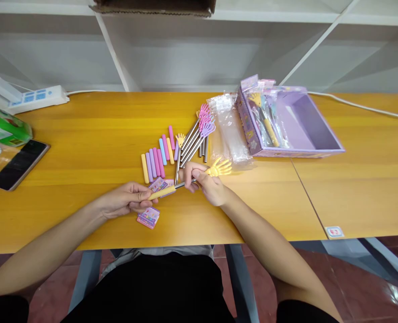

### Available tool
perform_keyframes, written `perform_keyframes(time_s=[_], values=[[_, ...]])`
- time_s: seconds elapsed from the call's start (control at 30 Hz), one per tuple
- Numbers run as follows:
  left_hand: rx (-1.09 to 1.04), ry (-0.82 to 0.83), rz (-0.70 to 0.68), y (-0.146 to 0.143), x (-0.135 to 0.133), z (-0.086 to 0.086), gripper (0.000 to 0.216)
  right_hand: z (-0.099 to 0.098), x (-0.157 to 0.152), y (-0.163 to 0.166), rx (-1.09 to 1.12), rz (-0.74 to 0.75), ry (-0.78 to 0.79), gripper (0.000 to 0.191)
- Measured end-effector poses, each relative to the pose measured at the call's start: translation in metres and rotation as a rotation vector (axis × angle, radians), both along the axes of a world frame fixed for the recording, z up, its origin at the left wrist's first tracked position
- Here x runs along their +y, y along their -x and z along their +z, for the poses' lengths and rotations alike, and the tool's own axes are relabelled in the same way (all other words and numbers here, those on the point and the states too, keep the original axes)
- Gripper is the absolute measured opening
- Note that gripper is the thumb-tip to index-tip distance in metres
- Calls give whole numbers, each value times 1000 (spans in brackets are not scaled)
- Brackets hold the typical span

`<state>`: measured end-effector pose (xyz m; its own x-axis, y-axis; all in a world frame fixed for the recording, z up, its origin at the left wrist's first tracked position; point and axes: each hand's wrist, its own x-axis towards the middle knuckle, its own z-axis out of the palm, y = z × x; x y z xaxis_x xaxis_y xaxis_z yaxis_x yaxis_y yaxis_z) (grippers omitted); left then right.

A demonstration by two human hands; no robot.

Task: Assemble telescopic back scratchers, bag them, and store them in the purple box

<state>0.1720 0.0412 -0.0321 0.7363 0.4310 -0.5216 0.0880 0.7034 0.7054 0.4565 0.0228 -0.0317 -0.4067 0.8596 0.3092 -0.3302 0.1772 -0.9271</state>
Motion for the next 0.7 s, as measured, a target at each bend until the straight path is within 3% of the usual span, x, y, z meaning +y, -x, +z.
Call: perform_keyframes(time_s=[0.23,0.53,0.7], values=[[-33,-16,-47,-1,2,1,47,-3,-10,-3,-87,25,-47,41],[15,-67,-102,-2,0,4,39,-2,-10,-4,-128,66,-56,43],[59,-273,-198,4,6,14,44,-3,-11,2,-95,17,-65,44]])
